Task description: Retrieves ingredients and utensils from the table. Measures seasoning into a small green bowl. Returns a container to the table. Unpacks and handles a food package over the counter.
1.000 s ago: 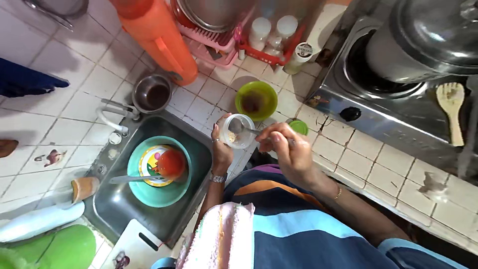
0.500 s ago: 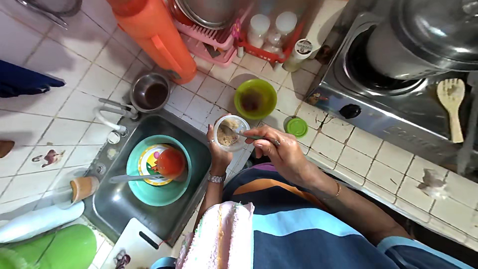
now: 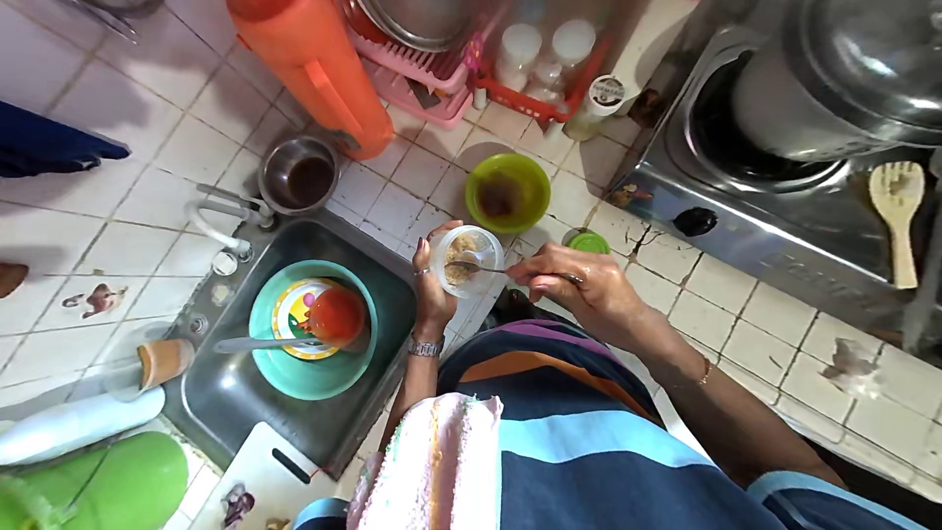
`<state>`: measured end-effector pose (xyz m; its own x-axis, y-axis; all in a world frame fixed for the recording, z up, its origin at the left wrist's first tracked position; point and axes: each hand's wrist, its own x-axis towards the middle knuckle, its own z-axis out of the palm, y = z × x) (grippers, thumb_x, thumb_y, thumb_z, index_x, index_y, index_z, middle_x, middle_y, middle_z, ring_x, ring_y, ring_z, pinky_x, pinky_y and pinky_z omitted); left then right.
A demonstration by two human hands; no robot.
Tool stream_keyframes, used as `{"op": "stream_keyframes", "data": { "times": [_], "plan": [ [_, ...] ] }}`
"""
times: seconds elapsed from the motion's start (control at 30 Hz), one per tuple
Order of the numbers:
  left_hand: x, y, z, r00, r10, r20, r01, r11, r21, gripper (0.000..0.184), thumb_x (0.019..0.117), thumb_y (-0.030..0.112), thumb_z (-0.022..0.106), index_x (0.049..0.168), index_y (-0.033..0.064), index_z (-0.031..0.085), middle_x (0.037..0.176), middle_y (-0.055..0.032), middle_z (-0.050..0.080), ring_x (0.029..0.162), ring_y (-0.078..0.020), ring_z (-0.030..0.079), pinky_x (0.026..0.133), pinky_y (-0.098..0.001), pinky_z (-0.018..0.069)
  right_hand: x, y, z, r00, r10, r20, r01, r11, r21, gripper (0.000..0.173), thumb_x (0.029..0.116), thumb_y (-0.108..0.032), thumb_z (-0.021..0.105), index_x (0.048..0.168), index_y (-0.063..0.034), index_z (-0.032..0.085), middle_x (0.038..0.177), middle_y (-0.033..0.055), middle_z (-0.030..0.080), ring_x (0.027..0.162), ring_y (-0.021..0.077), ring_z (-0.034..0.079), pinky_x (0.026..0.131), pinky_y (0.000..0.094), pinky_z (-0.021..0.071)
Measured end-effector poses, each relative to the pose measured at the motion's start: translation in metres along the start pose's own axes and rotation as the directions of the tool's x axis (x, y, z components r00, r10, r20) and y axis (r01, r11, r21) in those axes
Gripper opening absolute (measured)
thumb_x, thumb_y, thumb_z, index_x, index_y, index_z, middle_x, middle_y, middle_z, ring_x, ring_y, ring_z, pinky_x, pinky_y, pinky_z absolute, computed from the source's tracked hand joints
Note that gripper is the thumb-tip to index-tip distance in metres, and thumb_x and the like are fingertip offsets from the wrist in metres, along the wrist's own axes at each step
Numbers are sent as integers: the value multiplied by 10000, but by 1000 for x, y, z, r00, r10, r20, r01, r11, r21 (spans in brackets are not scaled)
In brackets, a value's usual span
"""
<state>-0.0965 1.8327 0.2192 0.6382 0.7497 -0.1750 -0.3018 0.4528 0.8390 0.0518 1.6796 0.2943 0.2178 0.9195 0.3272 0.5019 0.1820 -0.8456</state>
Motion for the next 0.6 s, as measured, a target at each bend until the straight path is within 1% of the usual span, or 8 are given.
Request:
{"op": "stream_keyframes", "data": {
  "times": [0.07,0.13,0.27,0.4,0.5,0.53,0.57,0.6],
  "plan": [
    [0,-1,0,1000,11,12,-11,1000,5,575,1072,443,178,1239,164,652,1154,10,711,1055,-94,677,881,-299,583,0,-3,-4,999,-26,28,28,997,-74,278,1067,-228,540,1055,-21,726,947,41,711,823,21,663,766,156,561],
    [0,0,1,1000,4,15,-4,1000,29,593,1077,436,150,1248,150,641,1146,6,712,1055,-97,676,892,-304,580,0,-6,-8,996,-55,66,64,987,-145,272,1065,-240,549,1068,-43,736,967,44,710,866,39,671,790,160,553],
    [1,1,3,999,-45,-5,46,998,35,618,1076,404,107,1256,121,627,1132,-18,716,1033,-115,687,880,-317,585,6,-10,-14,982,-124,143,159,952,-262,254,1058,-227,561,1074,-64,754,966,58,709,870,91,683,760,194,556],
    [1,3,7,994,-88,-70,91,995,35,628,1091,381,86,1259,103,624,1084,-37,725,975,-132,701,829,-320,601,7,-11,-14,966,-155,208,218,919,-328,236,1055,-205,566,1112,-80,758,984,75,714,881,146,696,768,246,569],
    [0,4,9,987,-106,-118,113,992,53,591,1104,342,103,1252,103,624,1054,-32,726,941,-125,706,812,-306,602,4,-8,-12,966,-148,214,214,920,-329,232,1055,-196,563,1110,-74,753,994,86,717,891,169,701,772,273,567],
    [0,3,8,989,-104,-110,111,992,61,591,1101,334,101,1243,104,626,1045,-31,731,931,-126,711,805,-310,607,3,-5,-12,968,-141,205,201,930,-307,229,1054,-191,563,1089,-63,751,990,82,719,891,156,700,778,259,569],
    [-1,1,7,991,-100,-93,108,991,78,599,1097,339,94,1246,107,625,1060,-28,729,949,-124,708,819,-313,605,4,0,-14,974,-124,189,172,948,-266,232,1052,-186,558,1061,-50,744,986,74,721,883,129,696,782,238,570],
    [-1,-2,5,993,-94,-72,101,990,102,613,1089,352,89,1261,108,624,1100,-23,719,996,-119,693,853,-315,591,5,7,-15,983,-89,162,122,971,-203,250,1055,-189,541,1045,-36,739,973,59,718,861,93,684,777,218,569]
  ]
}}
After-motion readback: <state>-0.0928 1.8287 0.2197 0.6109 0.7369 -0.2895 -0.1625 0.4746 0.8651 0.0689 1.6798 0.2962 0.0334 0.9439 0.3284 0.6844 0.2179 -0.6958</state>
